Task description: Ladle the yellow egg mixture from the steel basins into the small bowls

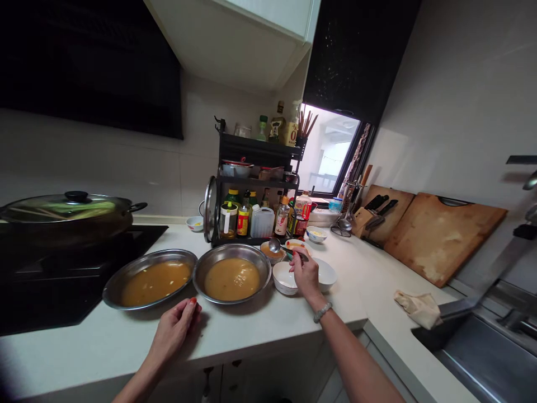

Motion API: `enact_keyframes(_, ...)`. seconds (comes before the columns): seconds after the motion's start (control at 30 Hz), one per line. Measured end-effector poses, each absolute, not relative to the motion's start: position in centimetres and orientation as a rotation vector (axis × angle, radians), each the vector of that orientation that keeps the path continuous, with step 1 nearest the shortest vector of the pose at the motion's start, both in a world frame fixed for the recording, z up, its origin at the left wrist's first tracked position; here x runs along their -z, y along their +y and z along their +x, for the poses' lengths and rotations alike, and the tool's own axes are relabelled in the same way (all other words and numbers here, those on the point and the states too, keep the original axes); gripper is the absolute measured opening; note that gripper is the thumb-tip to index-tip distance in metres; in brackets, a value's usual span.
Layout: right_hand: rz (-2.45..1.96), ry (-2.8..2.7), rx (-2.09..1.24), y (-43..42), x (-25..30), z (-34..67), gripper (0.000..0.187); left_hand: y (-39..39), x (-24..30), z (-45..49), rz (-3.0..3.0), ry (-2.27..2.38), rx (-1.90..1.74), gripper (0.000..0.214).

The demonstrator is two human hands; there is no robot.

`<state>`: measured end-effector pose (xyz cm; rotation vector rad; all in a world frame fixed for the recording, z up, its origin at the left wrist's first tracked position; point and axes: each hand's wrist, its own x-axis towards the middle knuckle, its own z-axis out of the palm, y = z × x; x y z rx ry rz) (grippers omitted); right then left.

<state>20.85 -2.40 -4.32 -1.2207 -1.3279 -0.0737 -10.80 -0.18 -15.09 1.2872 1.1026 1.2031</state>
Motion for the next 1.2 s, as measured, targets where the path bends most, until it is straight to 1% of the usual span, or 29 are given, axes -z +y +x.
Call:
enact_keyframes(0.1,-1.296,-1.26,0.038,-1.2,5.0,21.6,0.037,-0.1,15.1,-10.8,1.287,1.111,-1.202,0.056)
enact_keyframes(0.23,-1.347,-1.081,-0.102,-0.4,5.7,22.2,0.044,-0.2,15.1,-10.9,1.305,1.12,-1.2,0.056)
enact_keyframes(0.37,-1.343,-0.851,-0.146,0.4,6.0,23.3,0.039,-0.1,15.4,-10.9,1.31,1.13,-1.197,0.054)
enact_keyframes(0.5,-1.309,-0.722,-0.165,0.8,5.3,24.0,0.03,0.0,15.4,-10.9,1.32,1.129,-1.196,0.054)
enact_keyframes(0.6,-1.265,-0.687,-0.187,0.5,4.3,23.8,0.027,-0.1,15.1,-10.9,1.301,1.124,-1.196,0.055)
enact_keyframes(0.87,-1.165,-0.769,-0.273,-1.6,2.4,21.6,0.031,-0.4,14.5,-10.8,1.258,1.108,-1.201,0.056)
enact_keyframes(1.03,-1.117,-0.967,-0.312,-3.4,2.4,19.2,0.038,-0.4,14.6,-10.8,1.262,1.092,-1.213,0.054)
enact_keyframes(1.1,-1.104,-1.119,-0.293,-4.3,2.7,18.2,0.036,-0.4,14.6,-10.7,1.266,1.088,-1.214,0.054)
enact_keyframes(1.2,-1.061,-1.352,-0.241,-5.7,3.3,17.0,0.026,-0.3,14.7,-10.7,1.258,1.081,-1.21,0.054)
